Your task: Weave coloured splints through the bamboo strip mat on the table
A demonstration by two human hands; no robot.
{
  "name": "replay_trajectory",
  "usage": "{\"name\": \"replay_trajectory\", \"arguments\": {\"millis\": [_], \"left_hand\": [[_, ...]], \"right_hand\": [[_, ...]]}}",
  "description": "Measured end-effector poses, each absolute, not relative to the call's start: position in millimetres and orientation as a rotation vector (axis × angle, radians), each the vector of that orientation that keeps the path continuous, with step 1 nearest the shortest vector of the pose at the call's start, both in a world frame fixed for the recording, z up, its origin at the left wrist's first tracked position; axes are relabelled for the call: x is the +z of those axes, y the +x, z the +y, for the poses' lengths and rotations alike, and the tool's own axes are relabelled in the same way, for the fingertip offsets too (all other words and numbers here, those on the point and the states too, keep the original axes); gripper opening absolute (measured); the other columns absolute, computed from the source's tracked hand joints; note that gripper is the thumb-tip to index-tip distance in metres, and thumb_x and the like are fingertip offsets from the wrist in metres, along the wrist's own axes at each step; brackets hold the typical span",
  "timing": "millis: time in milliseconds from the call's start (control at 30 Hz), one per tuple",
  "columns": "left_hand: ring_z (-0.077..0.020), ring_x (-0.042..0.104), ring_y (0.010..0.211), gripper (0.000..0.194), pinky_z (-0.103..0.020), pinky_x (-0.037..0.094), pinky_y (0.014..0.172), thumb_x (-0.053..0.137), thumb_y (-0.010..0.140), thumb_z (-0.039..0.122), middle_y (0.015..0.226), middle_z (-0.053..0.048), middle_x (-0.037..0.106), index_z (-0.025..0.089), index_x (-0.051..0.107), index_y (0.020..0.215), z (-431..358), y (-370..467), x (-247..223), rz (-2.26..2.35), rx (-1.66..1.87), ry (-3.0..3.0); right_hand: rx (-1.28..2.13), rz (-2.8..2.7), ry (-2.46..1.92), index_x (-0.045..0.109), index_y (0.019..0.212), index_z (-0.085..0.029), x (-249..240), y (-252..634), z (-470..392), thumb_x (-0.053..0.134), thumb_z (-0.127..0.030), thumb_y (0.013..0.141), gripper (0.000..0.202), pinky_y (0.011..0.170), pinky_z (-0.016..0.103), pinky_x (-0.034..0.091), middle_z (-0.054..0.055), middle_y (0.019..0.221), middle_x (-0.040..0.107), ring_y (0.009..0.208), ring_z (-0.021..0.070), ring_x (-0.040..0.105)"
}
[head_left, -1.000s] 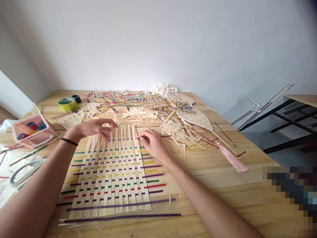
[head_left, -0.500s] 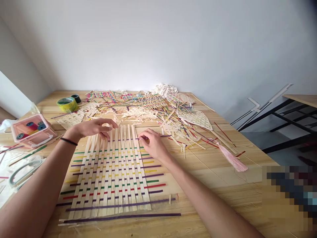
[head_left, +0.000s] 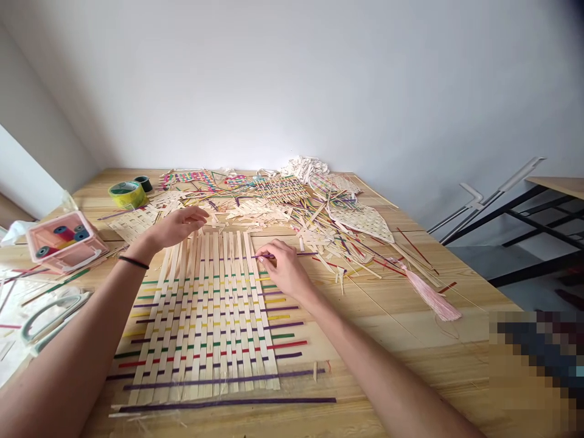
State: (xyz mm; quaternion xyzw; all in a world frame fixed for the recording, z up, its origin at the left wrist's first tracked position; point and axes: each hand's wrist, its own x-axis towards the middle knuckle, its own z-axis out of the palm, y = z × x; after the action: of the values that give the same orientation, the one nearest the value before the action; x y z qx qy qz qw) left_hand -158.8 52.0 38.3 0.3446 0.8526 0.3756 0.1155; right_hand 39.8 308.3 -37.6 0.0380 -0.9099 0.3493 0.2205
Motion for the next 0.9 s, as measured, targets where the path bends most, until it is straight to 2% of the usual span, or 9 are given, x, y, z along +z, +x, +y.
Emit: {"name": "replay_trajectory", "arguments": {"millis": [67, 200, 367, 567, 733, 900], "left_hand": [[-0.0319, 0.072, 0.110, 0.054, -0.044, 0.058, 0.095, 0.065, 0.079, 0.064, 0.119, -0.012, 0.078, 0.023, 0.072, 0.113, 51, -163, 33, 2.592, 1.054, 0.965], [-0.0301, 0.074, 0.093, 0.038, -0.040, 0.057, 0.082, 0.064, 0.079, 0.050, 0.100, -0.010, 0.080, 0.024, 0.074, 0.104, 51, -163, 28, 2.686, 0.922, 0.908], [-0.0273, 0.074, 0.086, 0.032, -0.035, 0.055, 0.072, 0.062, 0.080, 0.044, 0.095, -0.008, 0.081, 0.023, 0.074, 0.103, 52, -156, 29, 2.707, 0.860, 0.894], [-0.0269, 0.074, 0.083, 0.034, -0.035, 0.056, 0.073, 0.061, 0.081, 0.046, 0.090, -0.007, 0.080, 0.023, 0.075, 0.102, 53, -154, 29, 2.654, 0.888, 0.907], [-0.0271, 0.072, 0.086, 0.038, -0.038, 0.057, 0.078, 0.060, 0.082, 0.051, 0.095, -0.009, 0.077, 0.022, 0.075, 0.101, 52, -154, 32, 2.611, 0.945, 0.948], [-0.0259, 0.071, 0.086, 0.038, -0.039, 0.057, 0.080, 0.066, 0.075, 0.043, 0.090, -0.006, 0.072, 0.022, 0.074, 0.106, 48, -151, 43, 2.503, 0.981, 1.039]], "right_hand": [[0.969, -2.519, 0.105, 0.070, 0.095, -0.023, -37, 40, 309, 0.061, -0.004, 0.091, 0.021, 0.090, 0.040, 0.047, 0.004, 0.100, 0.072, 0.094, 0.0229, 0.066], [1.031, -2.501, 0.140, 0.068, 0.096, -0.023, -38, 41, 310, 0.057, -0.007, 0.095, 0.020, 0.088, 0.040, 0.048, 0.005, 0.101, 0.070, 0.095, 0.0236, 0.066], [1.089, -2.459, 0.167, 0.065, 0.098, -0.024, -41, 39, 311, 0.054, -0.011, 0.098, 0.017, 0.086, 0.041, 0.050, 0.006, 0.102, 0.068, 0.094, 0.0238, 0.066], [1.090, -2.455, 0.162, 0.063, 0.099, -0.024, -40, 40, 310, 0.053, -0.016, 0.100, 0.013, 0.087, 0.042, 0.050, 0.006, 0.100, 0.066, 0.094, 0.0245, 0.065], [1.083, -2.470, 0.155, 0.063, 0.099, -0.024, -37, 41, 308, 0.052, -0.017, 0.100, 0.012, 0.089, 0.042, 0.050, 0.005, 0.100, 0.066, 0.094, 0.0247, 0.066], [1.060, -2.471, 0.142, 0.062, 0.099, -0.024, -39, 41, 308, 0.052, -0.018, 0.099, 0.011, 0.090, 0.044, 0.050, 0.005, 0.099, 0.066, 0.094, 0.0248, 0.066]]}}
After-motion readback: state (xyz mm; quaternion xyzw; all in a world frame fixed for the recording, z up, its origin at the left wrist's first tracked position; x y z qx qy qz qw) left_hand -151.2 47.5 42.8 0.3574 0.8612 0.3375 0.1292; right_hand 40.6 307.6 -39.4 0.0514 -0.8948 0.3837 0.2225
